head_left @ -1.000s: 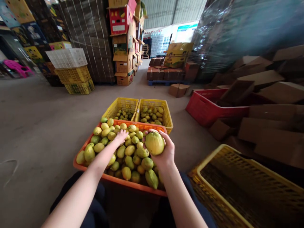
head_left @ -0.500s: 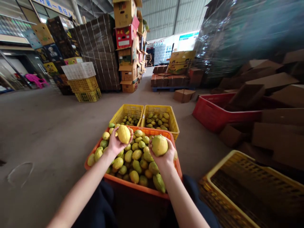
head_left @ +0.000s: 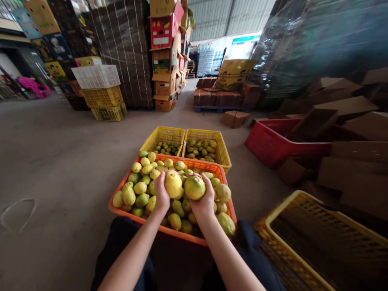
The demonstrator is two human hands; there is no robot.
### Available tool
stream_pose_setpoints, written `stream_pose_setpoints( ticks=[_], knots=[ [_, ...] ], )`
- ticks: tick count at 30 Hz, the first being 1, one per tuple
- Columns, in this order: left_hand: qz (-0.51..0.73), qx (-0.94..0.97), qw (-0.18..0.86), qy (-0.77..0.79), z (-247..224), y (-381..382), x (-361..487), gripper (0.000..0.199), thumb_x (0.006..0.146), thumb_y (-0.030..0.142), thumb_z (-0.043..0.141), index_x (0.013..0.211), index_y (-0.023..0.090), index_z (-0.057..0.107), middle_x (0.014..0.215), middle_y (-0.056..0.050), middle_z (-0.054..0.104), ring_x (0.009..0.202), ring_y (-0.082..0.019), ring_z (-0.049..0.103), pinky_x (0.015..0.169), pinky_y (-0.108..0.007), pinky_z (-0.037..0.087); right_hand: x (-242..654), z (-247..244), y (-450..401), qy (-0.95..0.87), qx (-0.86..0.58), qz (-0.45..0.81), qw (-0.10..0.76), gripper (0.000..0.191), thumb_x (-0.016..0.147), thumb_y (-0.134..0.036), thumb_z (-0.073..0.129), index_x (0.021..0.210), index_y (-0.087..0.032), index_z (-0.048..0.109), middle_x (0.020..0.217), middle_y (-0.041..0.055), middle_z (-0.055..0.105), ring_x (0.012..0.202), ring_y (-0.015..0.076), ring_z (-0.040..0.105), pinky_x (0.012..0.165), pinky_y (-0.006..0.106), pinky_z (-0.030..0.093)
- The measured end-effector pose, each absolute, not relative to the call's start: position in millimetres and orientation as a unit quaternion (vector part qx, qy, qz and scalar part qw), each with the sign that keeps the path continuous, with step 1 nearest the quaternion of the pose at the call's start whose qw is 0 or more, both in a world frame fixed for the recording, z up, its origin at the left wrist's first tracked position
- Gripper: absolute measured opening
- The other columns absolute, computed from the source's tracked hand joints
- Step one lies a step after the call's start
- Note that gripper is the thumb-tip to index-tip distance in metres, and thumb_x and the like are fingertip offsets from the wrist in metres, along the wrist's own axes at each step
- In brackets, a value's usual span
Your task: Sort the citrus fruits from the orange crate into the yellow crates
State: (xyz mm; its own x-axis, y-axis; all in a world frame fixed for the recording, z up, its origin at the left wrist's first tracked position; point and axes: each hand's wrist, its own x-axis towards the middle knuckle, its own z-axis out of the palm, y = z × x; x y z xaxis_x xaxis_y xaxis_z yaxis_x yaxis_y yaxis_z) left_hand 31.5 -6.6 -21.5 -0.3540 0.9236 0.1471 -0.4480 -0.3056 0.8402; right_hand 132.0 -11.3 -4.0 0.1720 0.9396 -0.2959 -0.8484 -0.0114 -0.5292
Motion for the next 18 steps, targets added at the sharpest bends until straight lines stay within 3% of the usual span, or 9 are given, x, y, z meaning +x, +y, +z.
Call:
stream_pose_setpoints(
  ticks=[5, 10, 14, 18],
  knots=[
    [0.733, 0.482, 0.329, 0.350, -14.9, -15.7, 31.5, 0.056, 0.095, 0.069, 0.050, 0.074, 0.023, 0.073, 0.077, -0.008, 0.074, 0.077, -0.024, 0.069, 0.077, -0.038, 0.056, 130.7, -4.5, -11.3, -0.176, -0.303, 0.598, 0.721, 0.020, 0.070, -0.043, 0.073, 0.071, -0.023, 0.069, 0.073, -0.0012, 0.075, 0.067, 0.0175, 0.071, 0.079, 0.033, 0.061],
    [0.730, 0.523, 0.310, 0.311, -14.9, -16.2, 23.5, 0.053, 0.098, 0.063, 0.048, 0.077, 0.022, 0.074, 0.079, -0.008, 0.074, 0.077, -0.024, 0.069, 0.076, -0.038, 0.055, 133.8, -4.8, -9.9, -0.233, -0.298, 0.582, 0.720, 0.021, 0.075, -0.044, 0.070, 0.067, -0.025, 0.066, 0.072, -0.0002, 0.073, 0.072, 0.0202, 0.072, 0.082, 0.036, 0.060],
    [0.733, 0.455, 0.399, 0.311, -14.7, -15.0, 26.9, 0.048, 0.092, 0.063, 0.056, 0.071, 0.022, 0.072, 0.077, -0.009, 0.073, 0.086, -0.027, 0.072, 0.083, -0.037, 0.057, 134.5, -2.6, -10.3, -0.205, -0.305, 0.618, 0.695, 0.027, 0.072, -0.050, 0.076, 0.064, -0.026, 0.066, 0.072, -0.0003, 0.073, 0.073, 0.0210, 0.072, 0.085, 0.037, 0.061],
    [0.721, 0.223, 0.572, 0.322, -4.6, -7.7, 33.5, 0.034, 0.090, 0.050, 0.058, 0.073, 0.022, 0.067, 0.075, -0.006, 0.072, 0.096, -0.027, 0.073, 0.087, -0.035, 0.059, 133.2, 2.9, -9.5, -0.165, -0.328, 0.662, 0.654, 0.028, 0.074, -0.053, 0.077, 0.076, -0.026, 0.071, 0.078, 0.0008, 0.076, 0.083, 0.0243, 0.075, 0.087, 0.039, 0.063]
  ],
)
